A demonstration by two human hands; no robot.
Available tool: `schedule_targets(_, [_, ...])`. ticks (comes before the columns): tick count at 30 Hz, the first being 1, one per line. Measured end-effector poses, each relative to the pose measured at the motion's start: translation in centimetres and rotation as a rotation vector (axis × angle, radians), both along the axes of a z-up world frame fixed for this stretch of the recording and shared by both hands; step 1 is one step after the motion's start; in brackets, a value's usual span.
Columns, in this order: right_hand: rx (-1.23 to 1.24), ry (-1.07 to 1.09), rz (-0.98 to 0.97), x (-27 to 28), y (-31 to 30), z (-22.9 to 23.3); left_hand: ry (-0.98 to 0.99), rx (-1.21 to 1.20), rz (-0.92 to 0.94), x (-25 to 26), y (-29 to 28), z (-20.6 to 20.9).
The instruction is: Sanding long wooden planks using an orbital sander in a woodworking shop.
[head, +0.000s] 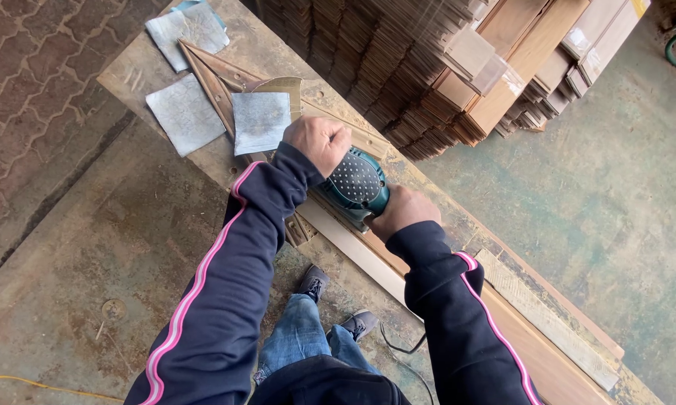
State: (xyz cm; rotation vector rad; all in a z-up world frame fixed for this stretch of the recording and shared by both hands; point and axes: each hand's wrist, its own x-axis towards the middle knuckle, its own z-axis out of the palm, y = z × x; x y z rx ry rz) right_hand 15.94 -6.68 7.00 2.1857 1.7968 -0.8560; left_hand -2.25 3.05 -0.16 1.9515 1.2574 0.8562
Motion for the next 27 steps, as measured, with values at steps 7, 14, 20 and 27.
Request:
schedule_targets(7, [0.002, 0.038, 0.038, 0.6, 1.0, -0.5, -0.004, 0.032, 0.026, -0.1, 0.6, -0.2])
schedule_targets(14, [-0.043, 0.052, 0.06, 0.3, 0.2, 0.1, 0.01, -0.009, 0.038, -0.4, -0.8, 0.1])
schedule_targets(20, [-0.024, 0.03, 0.051, 0.3, -2.0, -0.1, -0.008, 0.043, 0.026, -0.5, -2.3, -1.0])
schedule_targets(27, [-0.038, 0.02, -0.025, 5.1, -4.4, 0.1, 0.09, -0.12, -0.018, 5.5, -4.0, -1.4])
